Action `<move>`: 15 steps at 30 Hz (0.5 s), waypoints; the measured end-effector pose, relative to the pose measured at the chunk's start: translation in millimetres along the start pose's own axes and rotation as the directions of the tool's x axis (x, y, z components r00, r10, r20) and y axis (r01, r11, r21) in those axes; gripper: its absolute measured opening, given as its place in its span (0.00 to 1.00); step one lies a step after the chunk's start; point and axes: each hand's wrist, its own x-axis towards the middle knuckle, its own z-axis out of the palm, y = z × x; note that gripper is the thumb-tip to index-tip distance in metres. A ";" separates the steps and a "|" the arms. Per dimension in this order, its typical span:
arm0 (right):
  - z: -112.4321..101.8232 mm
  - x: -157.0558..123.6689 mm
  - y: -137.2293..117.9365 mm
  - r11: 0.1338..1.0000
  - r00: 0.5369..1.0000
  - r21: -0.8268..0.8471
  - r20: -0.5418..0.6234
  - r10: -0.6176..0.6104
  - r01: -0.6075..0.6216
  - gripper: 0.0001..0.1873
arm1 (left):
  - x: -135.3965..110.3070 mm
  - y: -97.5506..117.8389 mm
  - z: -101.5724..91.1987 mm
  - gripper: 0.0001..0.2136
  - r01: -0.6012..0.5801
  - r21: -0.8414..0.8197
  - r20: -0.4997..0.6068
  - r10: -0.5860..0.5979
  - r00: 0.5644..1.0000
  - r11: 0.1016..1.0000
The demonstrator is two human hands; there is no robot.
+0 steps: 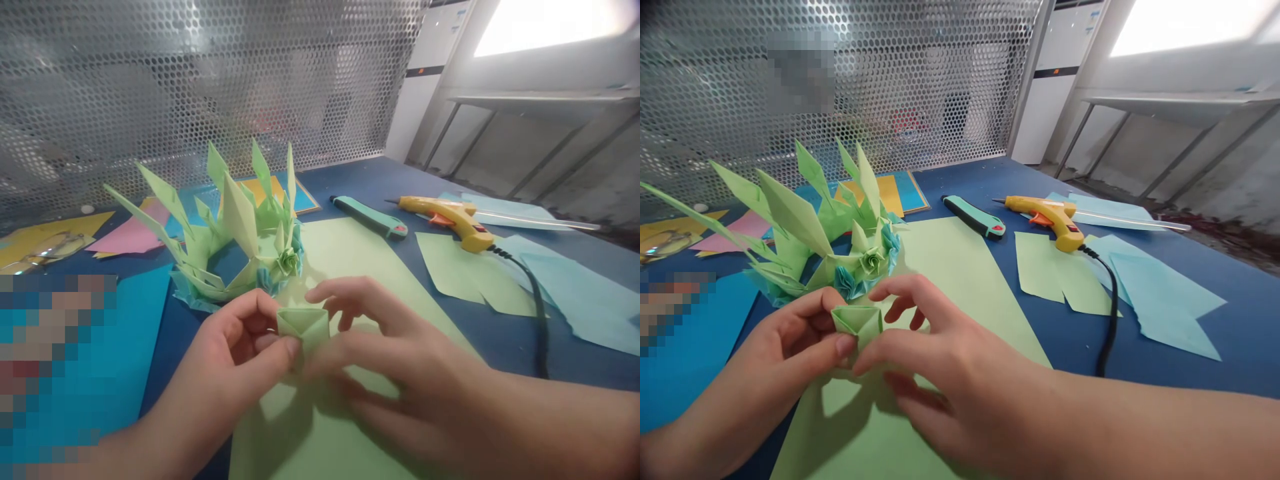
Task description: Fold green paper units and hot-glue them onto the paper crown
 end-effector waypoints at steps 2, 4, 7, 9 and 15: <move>0.7 -1.1 0.1 1.000 1.000 0.006 0.009 0.013 -0.013 0.13 | 0.2 -0.2 -0.4 0.10 -0.029 0.026 0.001 0.029 1.000 0.999; 0.5 -1.0 0.5 1.000 1.000 0.018 -0.014 0.013 -0.013 0.12 | 0.6 0.4 0.6 0.13 -0.049 0.046 0.005 0.049 0.999 0.998; -0.7 0.9 1.8 0.999 0.999 0.037 -0.040 0.001 0.000 0.09 | 0.0 2.2 2.9 0.15 -0.058 0.010 0.068 0.057 0.996 0.998; -1.7 2.4 3.1 0.999 0.999 0.037 -0.032 -0.006 0.007 0.09 | -1.7 2.6 2.8 0.17 -0.044 -0.020 0.101 0.046 0.994 0.999; -3.6 1.2 5.0 1.000 1.000 -0.026 -0.024 -0.004 0.003 0.10 | -3.1 -1.6 -4.0 0.05 0.005 -0.015 0.068 -0.004 0.998 1.000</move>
